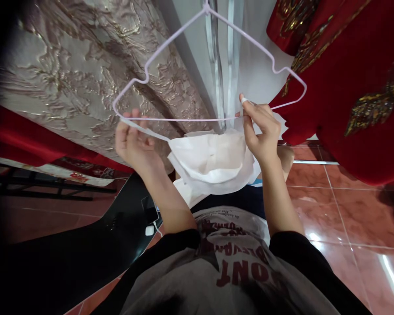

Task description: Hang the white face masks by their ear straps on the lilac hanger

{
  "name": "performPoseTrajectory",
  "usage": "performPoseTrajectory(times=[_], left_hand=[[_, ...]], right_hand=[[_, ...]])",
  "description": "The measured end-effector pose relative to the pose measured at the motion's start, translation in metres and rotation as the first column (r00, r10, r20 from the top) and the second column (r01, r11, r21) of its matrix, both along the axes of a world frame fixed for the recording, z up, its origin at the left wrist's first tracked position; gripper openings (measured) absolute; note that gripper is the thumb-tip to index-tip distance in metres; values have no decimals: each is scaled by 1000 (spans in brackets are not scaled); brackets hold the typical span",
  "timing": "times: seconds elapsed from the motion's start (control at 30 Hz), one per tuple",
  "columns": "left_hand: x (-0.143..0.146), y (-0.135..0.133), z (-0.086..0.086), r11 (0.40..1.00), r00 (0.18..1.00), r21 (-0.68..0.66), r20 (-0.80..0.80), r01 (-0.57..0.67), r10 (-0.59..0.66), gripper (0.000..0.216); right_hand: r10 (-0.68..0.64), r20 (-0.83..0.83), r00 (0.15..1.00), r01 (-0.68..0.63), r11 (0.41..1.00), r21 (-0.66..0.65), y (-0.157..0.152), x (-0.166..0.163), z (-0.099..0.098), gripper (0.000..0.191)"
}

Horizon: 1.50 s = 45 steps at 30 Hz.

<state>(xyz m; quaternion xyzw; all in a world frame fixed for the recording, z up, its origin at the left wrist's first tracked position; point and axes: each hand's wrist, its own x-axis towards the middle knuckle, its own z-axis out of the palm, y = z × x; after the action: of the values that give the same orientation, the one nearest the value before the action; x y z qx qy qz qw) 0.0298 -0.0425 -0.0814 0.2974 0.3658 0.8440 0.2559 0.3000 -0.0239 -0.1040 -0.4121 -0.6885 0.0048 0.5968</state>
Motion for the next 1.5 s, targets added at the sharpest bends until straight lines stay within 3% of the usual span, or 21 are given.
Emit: performPoseTrajectory(times=[0.1, 0.17, 0.27, 0.37, 0.47, 0.53, 0.63, 0.73, 0.87, 0.93, 1.0, 1.1, 1.17, 1.37, 1.5], left_hand=[[-20, 2, 9, 979, 978, 77, -72, -190, 196, 35], [-31, 4, 19, 973, 953, 109, -206, -204, 223, 37], [-45, 9, 36, 992, 888, 122, -457, 9, 48, 29], [-54, 15, 54, 974, 741, 21, -653, 224, -156, 22], [-53, 25, 72, 964, 582, -115, -778, 241, -239, 23], [-48, 34, 79, 960, 549, -145, -796, 240, -257, 15], [-38, 47, 83, 937, 617, -206, -709, 283, -342, 6], [-36, 55, 79, 911, 670, -261, -618, 319, -412, 24], [-36, 54, 60, 951, 772, -181, -557, 249, -308, 36], [-31, 51, 44, 974, 884, -108, -408, 200, -227, 33], [-19, 48, 24, 988, 982, -61, -122, 140, -146, 28], [3, 41, -2, 983, 976, -50, 139, 176, -168, 25], [14, 37, -12, 982, 977, -30, 109, 186, -182, 20], [21, 33, -16, 978, 977, -26, -53, 206, -207, 44], [21, 31, -14, 979, 975, -17, -88, 204, -205, 48]], right_hand=[[-21, -17, 1000, 21, 999, -28, -1, 4, 0, 35], [0, -18, 1000, -1, 999, -34, -1, 6, 0, 37], [19, -8, 1000, -19, 999, -48, -3, 5, 0, 39], [0, 6, 1000, 0, 999, -54, -7, 1, 1, 40], [-4, 3, 1000, 4, 999, -37, -10, -2, 2, 39], [-5, -2, 1000, 5, 1000, -30, -11, -3, 1, 39], [5, 6, 1000, -5, 1000, -12, -11, -2, 0, 39], [13, 15, 1000, -13, 1000, 5, -10, -1, 0, 37], [-9, 13, 1000, 8, 999, 42, -14, -5, 5, 32], [-45, 22, 999, 43, 998, 53, -18, -11, 8, 29], [-90, 17, 996, 89, 995, 42, -21, -17, 10, 29], [-124, 17, 992, 124, 992, 14, -19, -22, 8, 29], [-125, -17, 992, 125, 992, 31, -12, -21, 3, 29], [-66, -192, 979, 81, 994, 71, 15, -11, -18, 39], [-194, -266, 944, 232, 965, 120, 22, 16, -29, 41]])
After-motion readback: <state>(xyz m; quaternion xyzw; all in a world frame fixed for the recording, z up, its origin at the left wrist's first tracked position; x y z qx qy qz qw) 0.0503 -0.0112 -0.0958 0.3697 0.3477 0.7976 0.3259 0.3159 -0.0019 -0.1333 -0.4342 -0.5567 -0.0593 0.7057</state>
